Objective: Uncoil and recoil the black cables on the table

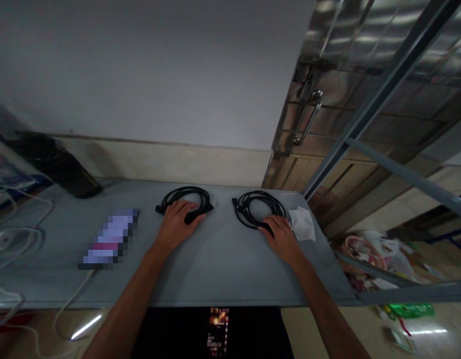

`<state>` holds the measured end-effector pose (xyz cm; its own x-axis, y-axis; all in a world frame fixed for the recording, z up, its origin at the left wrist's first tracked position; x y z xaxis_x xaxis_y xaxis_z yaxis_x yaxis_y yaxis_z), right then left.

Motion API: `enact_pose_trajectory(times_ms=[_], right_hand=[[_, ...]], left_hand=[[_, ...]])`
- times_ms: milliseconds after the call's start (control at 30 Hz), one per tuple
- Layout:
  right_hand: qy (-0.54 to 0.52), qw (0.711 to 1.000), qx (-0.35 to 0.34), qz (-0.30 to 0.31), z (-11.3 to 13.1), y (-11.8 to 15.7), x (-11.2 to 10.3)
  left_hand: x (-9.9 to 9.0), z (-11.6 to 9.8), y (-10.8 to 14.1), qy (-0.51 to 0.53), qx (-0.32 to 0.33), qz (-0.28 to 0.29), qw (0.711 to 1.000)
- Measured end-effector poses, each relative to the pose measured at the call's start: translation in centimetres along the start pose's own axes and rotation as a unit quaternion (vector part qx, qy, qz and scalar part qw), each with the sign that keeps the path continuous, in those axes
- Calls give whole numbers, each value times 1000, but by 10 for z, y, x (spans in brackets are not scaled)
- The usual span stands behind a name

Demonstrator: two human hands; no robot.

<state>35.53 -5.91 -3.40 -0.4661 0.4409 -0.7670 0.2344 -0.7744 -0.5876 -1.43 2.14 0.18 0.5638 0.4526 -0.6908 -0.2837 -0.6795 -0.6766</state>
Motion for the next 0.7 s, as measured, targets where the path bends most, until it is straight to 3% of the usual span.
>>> enact_pose_trajectory(times_ms=[167, 400, 700], right_hand=[[4, 999, 19, -37, -4, -1, -7], [-1, 992, 59, -108, -9, 1, -17], [-79, 952, 220, -198, -19, 5, -45]], left_hand=[[-11, -4, -5, 37, -15, -63, 997], [-14, -4, -7, 76, -60, -53, 994], [-20, -8, -8, 116, -82, -53, 988]])
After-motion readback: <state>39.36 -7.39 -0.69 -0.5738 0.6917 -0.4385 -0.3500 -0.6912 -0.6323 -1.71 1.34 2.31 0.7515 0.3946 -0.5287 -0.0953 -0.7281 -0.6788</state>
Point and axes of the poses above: each hand's wrist, its own y-axis away from the middle knuckle, its own x-axis out of the palm, z = x × y, the point moved 6 cm from there along -y, towards the middle knuckle, and after that the axes turned 4 degrees about -z, right-handed, at the moved point
